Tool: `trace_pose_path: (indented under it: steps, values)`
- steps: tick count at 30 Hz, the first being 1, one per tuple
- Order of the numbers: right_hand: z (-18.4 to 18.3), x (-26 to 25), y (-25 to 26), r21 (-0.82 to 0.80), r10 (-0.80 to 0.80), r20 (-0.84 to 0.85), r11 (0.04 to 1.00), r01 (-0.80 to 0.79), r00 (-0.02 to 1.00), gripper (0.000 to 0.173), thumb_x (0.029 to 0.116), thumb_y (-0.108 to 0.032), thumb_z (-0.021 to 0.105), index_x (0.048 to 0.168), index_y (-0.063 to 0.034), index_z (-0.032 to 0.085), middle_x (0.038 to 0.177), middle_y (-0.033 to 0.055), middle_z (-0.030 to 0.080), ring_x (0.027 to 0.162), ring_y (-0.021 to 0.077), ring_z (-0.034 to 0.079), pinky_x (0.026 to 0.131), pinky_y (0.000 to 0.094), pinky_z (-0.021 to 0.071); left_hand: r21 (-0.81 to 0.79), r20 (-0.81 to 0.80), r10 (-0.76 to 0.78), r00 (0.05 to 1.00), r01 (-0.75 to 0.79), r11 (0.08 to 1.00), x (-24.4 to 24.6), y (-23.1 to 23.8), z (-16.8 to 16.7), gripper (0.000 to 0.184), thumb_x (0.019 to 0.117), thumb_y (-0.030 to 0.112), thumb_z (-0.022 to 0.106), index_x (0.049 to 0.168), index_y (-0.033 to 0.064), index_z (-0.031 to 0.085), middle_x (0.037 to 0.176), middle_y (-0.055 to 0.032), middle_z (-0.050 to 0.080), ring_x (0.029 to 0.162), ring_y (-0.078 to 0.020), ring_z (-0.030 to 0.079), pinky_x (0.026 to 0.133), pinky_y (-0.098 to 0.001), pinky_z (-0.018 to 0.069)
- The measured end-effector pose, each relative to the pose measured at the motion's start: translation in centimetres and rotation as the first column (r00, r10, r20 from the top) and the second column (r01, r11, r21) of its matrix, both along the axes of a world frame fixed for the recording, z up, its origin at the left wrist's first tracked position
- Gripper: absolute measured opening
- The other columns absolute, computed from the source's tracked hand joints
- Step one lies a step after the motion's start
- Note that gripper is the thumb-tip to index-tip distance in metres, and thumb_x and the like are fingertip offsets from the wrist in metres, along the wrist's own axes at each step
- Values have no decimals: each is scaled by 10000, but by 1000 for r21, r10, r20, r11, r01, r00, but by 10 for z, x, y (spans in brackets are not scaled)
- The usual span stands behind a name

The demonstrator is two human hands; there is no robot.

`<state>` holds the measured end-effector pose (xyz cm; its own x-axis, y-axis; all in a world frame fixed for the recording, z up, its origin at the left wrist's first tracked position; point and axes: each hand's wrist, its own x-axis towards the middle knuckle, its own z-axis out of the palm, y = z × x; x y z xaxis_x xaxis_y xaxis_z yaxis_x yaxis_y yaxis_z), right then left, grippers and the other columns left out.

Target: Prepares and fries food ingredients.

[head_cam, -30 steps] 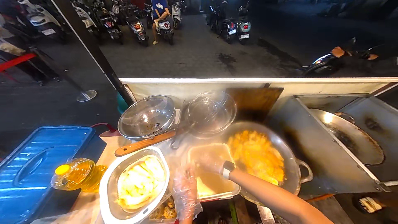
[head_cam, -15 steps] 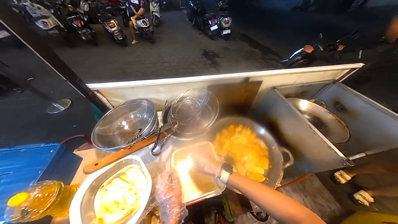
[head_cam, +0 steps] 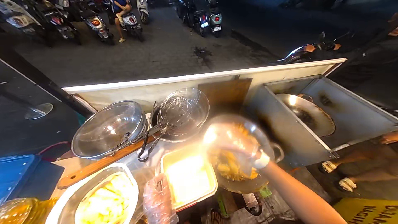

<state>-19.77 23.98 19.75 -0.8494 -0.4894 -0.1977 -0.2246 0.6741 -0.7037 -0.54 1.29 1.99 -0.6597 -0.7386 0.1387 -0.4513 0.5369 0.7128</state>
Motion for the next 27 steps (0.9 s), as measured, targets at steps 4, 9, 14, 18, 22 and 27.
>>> trace_pose_path:
  steps: [4, 9, 14, 18, 22, 27]
  values:
    - [-47, -21, 35, 73, -105, 16, 992, 103, 994, 273, 812, -354, 822, 1003, -176, 742, 929, 35, 731, 856, 181, 699, 811, 456, 586, 9, -31, -2, 1000, 2, 1000, -1, -2, -6, 212, 954, 249, 711, 1092, 94, 754, 1140, -145, 711, 1090, -273, 682, 963, -463, 559]
    - [-176, -42, 53, 351, -307, 122, 903, 248, 944, 403, 857, -296, 762, 1176, -59, 699, 1174, 199, 697, 1117, 370, 667, 961, 603, 533, -17, -13, 0, 1000, 0, 1000, -1, -2, -5, 207, 955, 241, 703, 1088, 90, 752, 1129, -142, 715, 1082, -262, 684, 966, -452, 558]
    - [-280, -47, 45, 516, -315, 300, 847, 124, 901, 480, 982, -294, 648, 1347, 16, 620, 1403, 255, 594, 1351, 399, 539, 1139, 568, 417, -18, 27, 0, 1000, 1, 1000, -1, -2, 3, 197, 942, 223, 712, 1085, 94, 753, 1113, -137, 715, 1084, -264, 678, 965, -446, 555]
    - [-281, -44, 21, 537, -292, 332, 840, 75, 897, 465, 1076, -316, 492, 1375, 26, 591, 1443, 252, 568, 1383, 383, 518, 1159, 547, 395, -34, 25, 15, 1000, -14, 999, 0, -5, -3, 184, 941, 238, 709, 1075, 122, 760, 1100, -115, 718, 1054, -235, 689, 932, -428, 573]
    - [-195, -32, 14, 364, -356, 7, 871, 329, 934, 310, 1000, -265, 615, 1178, -34, 720, 1190, 214, 706, 1152, 380, 665, 1006, 591, 521, -16, 37, 26, 999, -25, 1000, -1, -6, -4, 187, 941, 263, 714, 1077, 144, 762, 1103, -90, 726, 1061, -210, 692, 952, -425, 571]
    - [-87, -1, -21, 225, -133, -147, 960, 164, 980, 295, 923, -292, 716, 1163, -121, 737, 1142, 114, 727, 1091, 283, 688, 970, 532, 551, 40, 33, 30, 999, -31, 999, 0, -8, -5, 203, 953, 291, 699, 1092, 158, 763, 1125, -67, 725, 1097, -192, 680, 978, -413, 560]
